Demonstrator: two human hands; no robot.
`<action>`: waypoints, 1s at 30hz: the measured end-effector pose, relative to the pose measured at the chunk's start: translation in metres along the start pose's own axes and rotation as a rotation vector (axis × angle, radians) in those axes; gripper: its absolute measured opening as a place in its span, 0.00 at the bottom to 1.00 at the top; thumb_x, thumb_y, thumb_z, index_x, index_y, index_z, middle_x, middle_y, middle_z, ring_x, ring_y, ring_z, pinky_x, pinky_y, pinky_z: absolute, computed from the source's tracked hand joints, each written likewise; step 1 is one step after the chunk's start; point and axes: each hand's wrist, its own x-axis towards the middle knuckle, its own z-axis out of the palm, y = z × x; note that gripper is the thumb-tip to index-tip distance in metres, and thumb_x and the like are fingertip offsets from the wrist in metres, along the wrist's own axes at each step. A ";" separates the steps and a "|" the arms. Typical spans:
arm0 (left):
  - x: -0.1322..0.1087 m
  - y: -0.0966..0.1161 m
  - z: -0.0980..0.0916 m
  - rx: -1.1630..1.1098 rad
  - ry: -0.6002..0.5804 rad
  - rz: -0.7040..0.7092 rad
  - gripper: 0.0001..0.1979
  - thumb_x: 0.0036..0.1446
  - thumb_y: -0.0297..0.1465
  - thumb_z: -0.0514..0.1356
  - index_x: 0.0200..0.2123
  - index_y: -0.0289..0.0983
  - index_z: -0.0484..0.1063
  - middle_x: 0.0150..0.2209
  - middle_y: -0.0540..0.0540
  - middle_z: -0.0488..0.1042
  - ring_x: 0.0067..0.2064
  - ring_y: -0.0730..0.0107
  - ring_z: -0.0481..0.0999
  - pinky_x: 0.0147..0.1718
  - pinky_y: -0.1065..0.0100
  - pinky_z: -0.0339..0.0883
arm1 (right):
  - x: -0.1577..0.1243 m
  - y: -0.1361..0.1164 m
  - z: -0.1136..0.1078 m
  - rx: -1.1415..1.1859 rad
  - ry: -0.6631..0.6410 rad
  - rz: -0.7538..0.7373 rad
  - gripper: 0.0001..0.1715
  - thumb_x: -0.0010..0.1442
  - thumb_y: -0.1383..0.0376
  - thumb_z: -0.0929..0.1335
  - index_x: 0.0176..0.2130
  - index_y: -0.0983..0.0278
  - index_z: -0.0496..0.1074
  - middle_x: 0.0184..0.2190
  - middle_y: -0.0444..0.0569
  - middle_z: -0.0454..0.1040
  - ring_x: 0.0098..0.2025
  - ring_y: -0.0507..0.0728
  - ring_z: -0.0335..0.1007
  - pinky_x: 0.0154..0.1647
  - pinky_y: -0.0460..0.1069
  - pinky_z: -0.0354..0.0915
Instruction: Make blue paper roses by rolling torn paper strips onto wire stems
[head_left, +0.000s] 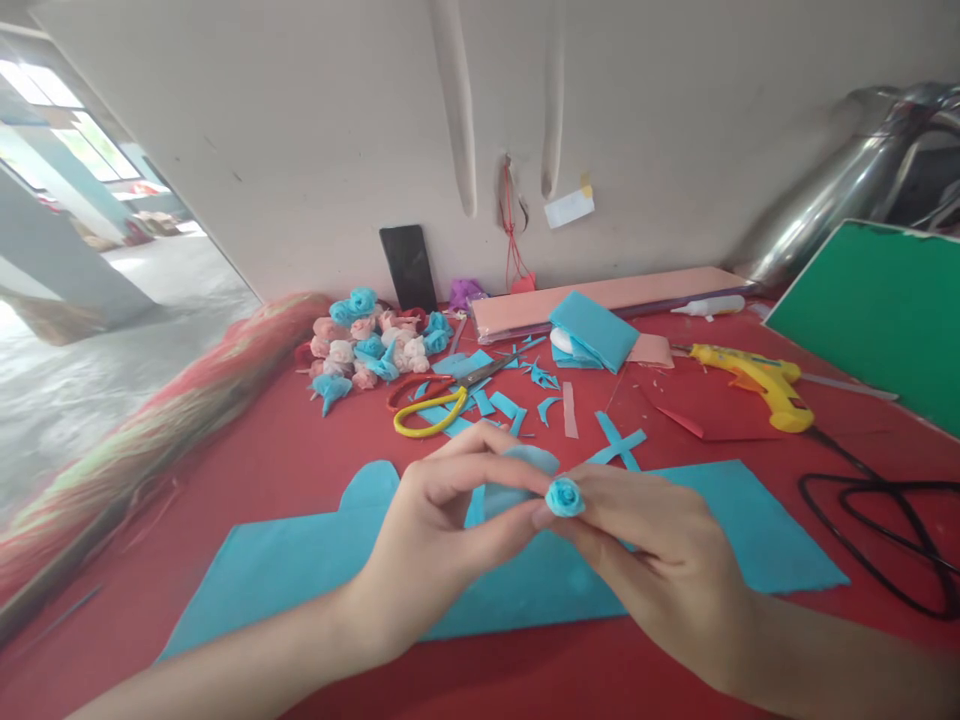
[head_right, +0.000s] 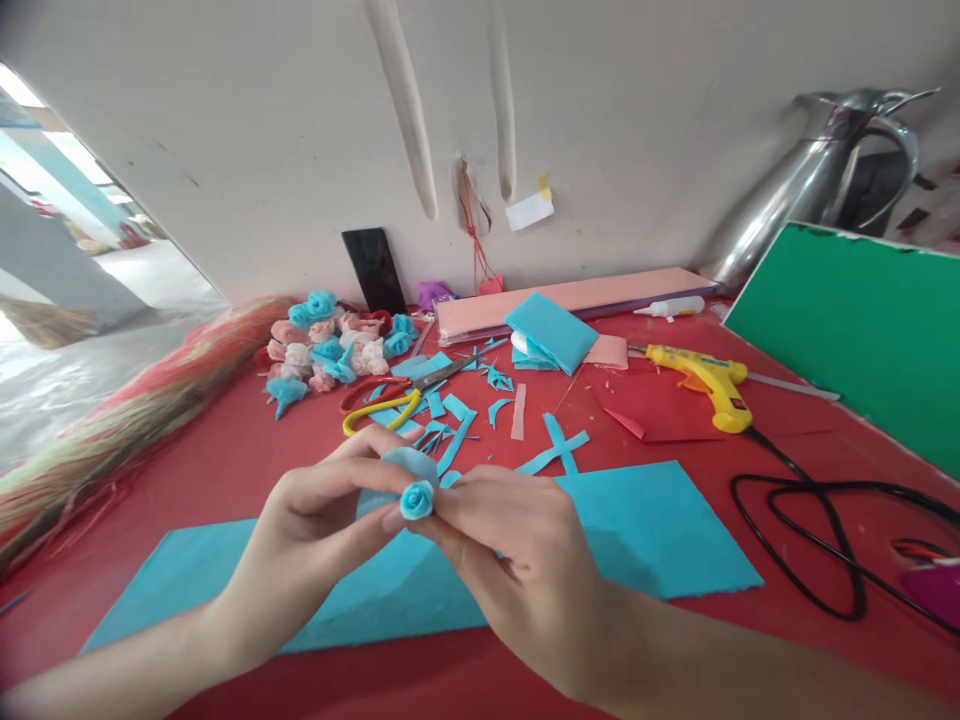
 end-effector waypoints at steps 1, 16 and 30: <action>-0.001 0.000 0.000 0.024 -0.002 0.013 0.06 0.53 0.26 0.65 0.30 0.44 0.80 0.31 0.49 0.71 0.34 0.72 0.70 0.35 0.70 0.69 | 0.000 -0.001 -0.001 0.002 0.007 0.008 0.14 0.63 0.70 0.65 0.26 0.66 0.73 0.19 0.44 0.73 0.21 0.50 0.68 0.21 0.44 0.65; 0.006 -0.004 -0.004 -0.040 0.091 -0.033 0.06 0.50 0.27 0.67 0.26 0.46 0.81 0.27 0.52 0.77 0.32 0.72 0.73 0.34 0.72 0.69 | -0.001 0.003 0.002 -0.022 0.094 0.007 0.10 0.58 0.76 0.67 0.30 0.65 0.75 0.32 0.48 0.77 0.30 0.50 0.70 0.30 0.44 0.69; 0.003 -0.009 0.000 -0.052 0.011 -0.099 0.05 0.53 0.29 0.66 0.30 0.45 0.81 0.31 0.51 0.75 0.34 0.72 0.71 0.36 0.71 0.67 | 0.004 0.000 -0.001 -0.004 0.115 -0.003 0.11 0.56 0.78 0.66 0.29 0.64 0.73 0.25 0.43 0.71 0.27 0.50 0.65 0.29 0.45 0.66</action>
